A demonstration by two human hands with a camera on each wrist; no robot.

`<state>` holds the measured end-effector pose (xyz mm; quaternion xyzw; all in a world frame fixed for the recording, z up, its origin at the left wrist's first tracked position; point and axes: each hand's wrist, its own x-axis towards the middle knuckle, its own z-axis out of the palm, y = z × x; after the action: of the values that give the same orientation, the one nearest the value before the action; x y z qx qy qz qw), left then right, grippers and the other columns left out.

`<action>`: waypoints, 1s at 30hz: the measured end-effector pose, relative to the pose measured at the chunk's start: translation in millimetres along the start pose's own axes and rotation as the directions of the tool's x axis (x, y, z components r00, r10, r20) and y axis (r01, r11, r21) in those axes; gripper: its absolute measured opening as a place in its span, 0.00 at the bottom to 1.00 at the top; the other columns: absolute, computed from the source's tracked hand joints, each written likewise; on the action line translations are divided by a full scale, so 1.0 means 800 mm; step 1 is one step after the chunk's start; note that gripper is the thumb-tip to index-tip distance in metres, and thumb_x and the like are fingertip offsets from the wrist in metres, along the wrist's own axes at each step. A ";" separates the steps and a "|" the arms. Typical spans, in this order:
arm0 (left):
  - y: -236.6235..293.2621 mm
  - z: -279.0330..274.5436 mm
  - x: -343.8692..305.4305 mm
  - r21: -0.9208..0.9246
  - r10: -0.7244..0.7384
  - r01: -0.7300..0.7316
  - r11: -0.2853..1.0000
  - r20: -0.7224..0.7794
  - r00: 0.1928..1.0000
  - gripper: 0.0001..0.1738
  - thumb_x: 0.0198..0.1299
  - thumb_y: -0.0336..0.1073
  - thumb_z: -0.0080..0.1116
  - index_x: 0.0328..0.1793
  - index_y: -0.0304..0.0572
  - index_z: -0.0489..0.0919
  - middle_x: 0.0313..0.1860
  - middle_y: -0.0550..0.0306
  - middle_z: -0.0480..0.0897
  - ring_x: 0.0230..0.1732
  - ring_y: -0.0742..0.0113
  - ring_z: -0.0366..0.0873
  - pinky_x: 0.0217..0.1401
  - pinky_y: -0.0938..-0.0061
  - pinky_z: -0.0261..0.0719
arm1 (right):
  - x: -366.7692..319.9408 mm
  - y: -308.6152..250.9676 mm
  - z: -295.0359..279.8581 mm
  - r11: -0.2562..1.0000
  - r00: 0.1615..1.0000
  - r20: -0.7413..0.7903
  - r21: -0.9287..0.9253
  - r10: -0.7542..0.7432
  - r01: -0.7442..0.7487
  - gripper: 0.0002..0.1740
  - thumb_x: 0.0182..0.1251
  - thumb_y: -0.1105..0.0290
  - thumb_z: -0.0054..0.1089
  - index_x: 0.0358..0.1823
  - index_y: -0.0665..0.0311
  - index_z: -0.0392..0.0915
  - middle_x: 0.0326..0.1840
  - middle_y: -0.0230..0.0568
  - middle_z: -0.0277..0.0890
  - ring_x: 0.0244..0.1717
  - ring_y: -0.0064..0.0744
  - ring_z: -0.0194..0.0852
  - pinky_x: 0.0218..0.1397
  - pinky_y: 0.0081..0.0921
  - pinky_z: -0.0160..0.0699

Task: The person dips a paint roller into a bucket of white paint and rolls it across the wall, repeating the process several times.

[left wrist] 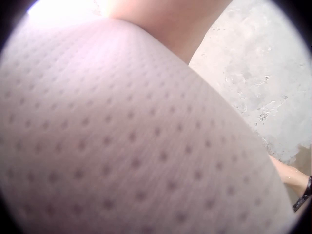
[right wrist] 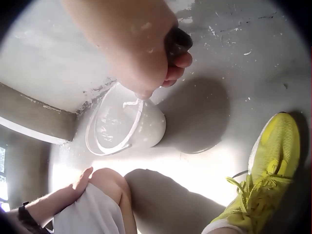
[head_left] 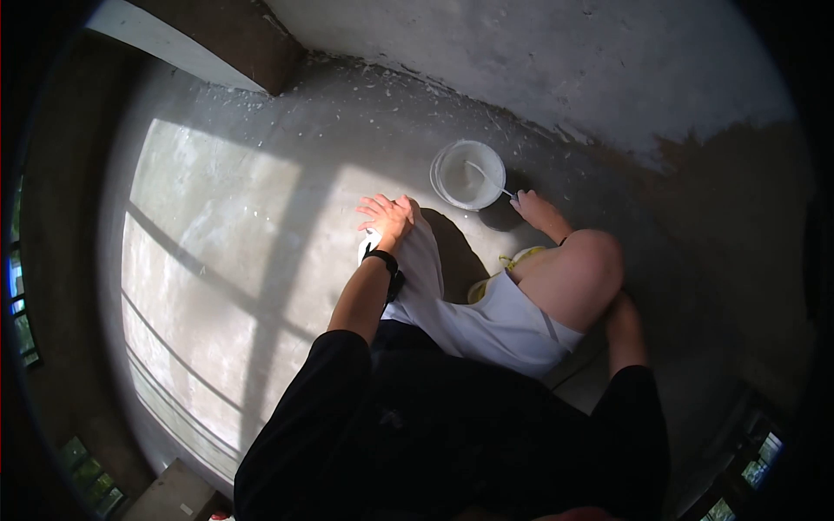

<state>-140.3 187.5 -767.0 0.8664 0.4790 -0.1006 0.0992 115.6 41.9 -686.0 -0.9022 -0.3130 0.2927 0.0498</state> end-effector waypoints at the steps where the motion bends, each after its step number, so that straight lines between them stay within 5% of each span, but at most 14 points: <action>1: 0.000 0.001 0.000 0.005 0.007 -0.006 1.000 -0.019 1.000 0.45 0.56 0.66 0.39 0.69 0.36 0.63 0.73 0.28 0.48 0.72 0.21 0.40 0.50 0.14 0.51 | -0.032 0.013 0.022 1.000 1.000 -0.024 0.010 -0.014 0.014 0.22 0.70 0.54 0.46 0.37 0.70 0.75 0.43 0.60 0.75 0.43 0.58 0.75 0.46 0.48 0.74; 9: -0.001 -0.001 0.000 -0.011 -0.013 0.013 1.000 -0.001 1.000 0.44 0.56 0.65 0.40 0.70 0.36 0.62 0.73 0.28 0.48 0.72 0.22 0.40 0.51 0.15 0.52 | -0.156 0.090 0.120 0.989 0.975 -0.201 0.093 -0.095 0.116 0.23 0.71 0.54 0.46 0.33 0.70 0.75 0.35 0.57 0.77 0.33 0.53 0.79 0.38 0.45 0.78; 11: -0.002 0.007 0.004 -0.018 -0.011 0.011 1.000 -0.006 1.000 0.44 0.56 0.65 0.40 0.69 0.36 0.62 0.73 0.29 0.48 0.72 0.22 0.41 0.51 0.15 0.53 | -0.173 0.065 0.074 0.895 0.963 0.248 0.400 0.101 -0.197 0.24 0.71 0.54 0.45 0.26 0.68 0.73 0.18 0.45 0.72 0.14 0.39 0.73 0.20 0.36 0.75; 14: -0.007 0.025 0.012 -0.017 -0.011 0.010 1.000 -0.051 0.999 0.48 0.54 0.70 0.43 0.67 0.35 0.62 0.72 0.28 0.49 0.71 0.19 0.41 0.48 0.14 0.51 | -0.177 0.082 0.090 0.857 0.979 0.197 0.494 0.053 -0.146 0.24 0.72 0.53 0.44 0.24 0.66 0.70 0.10 0.35 0.63 0.04 0.26 0.59 0.09 0.27 0.63; 18: -0.007 0.024 0.010 -0.008 -0.012 0.012 1.000 -0.043 0.999 0.47 0.55 0.70 0.42 0.67 0.35 0.62 0.72 0.28 0.49 0.71 0.20 0.41 0.49 0.15 0.51 | -0.185 0.094 0.091 0.786 0.951 0.300 0.570 0.073 -0.240 0.25 0.72 0.53 0.44 0.23 0.65 0.70 0.11 0.33 0.63 0.06 0.24 0.58 0.09 0.26 0.61; 20: -0.008 0.020 0.008 -0.015 -0.010 0.009 1.000 -0.047 0.999 0.47 0.55 0.70 0.42 0.67 0.35 0.61 0.72 0.28 0.49 0.71 0.21 0.42 0.49 0.15 0.51 | -0.196 0.101 0.083 0.547 0.896 0.443 0.744 0.025 -0.383 0.24 0.73 0.52 0.44 0.25 0.64 0.70 0.11 0.28 0.59 0.07 0.18 0.53 0.09 0.22 0.56; 21: -0.008 0.016 0.006 -0.033 -0.007 0.006 0.999 -0.031 0.999 0.46 0.55 0.68 0.42 0.67 0.35 0.63 0.72 0.29 0.50 0.71 0.23 0.42 0.50 0.16 0.53 | -0.202 0.100 0.077 0.548 0.898 0.439 0.745 0.027 -0.380 0.24 0.73 0.52 0.44 0.25 0.64 0.70 0.11 0.28 0.59 0.07 0.18 0.53 0.09 0.22 0.56; 23: -0.005 0.009 0.005 -0.056 -0.001 0.000 0.998 -0.016 1.000 0.45 0.56 0.66 0.41 0.67 0.35 0.64 0.72 0.31 0.51 0.72 0.24 0.43 0.51 0.17 0.54 | -0.217 0.100 0.065 0.263 0.854 0.519 0.830 -0.042 -0.491 0.23 0.74 0.51 0.43 0.29 0.64 0.70 0.11 0.27 0.58 0.09 0.16 0.50 0.10 0.20 0.54; 26: -0.004 0.010 0.007 -0.035 -0.024 0.024 0.999 0.002 1.000 0.45 0.55 0.67 0.41 0.67 0.36 0.64 0.72 0.31 0.51 0.72 0.24 0.43 0.50 0.17 0.54 | -0.228 0.120 0.072 0.140 0.841 0.537 0.840 -0.070 -0.525 0.23 0.74 0.50 0.43 0.30 0.63 0.70 0.12 0.26 0.58 0.10 0.15 0.50 0.12 0.17 0.52; 30: -0.005 0.010 0.009 -0.026 0.002 0.000 1.000 0.041 0.999 0.46 0.55 0.68 0.40 0.68 0.37 0.62 0.72 0.31 0.51 0.71 0.23 0.44 0.49 0.17 0.55 | -0.244 0.150 0.086 0.179 0.880 0.465 0.878 -0.093 -0.445 0.24 0.73 0.49 0.43 0.30 0.62 0.70 0.12 0.26 0.57 0.11 0.15 0.52 0.14 0.17 0.52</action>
<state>-140.7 193.1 -776.5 0.8630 0.4778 -0.1119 0.1204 17.8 -176.2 -678.2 -0.6090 0.0504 0.6113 0.5028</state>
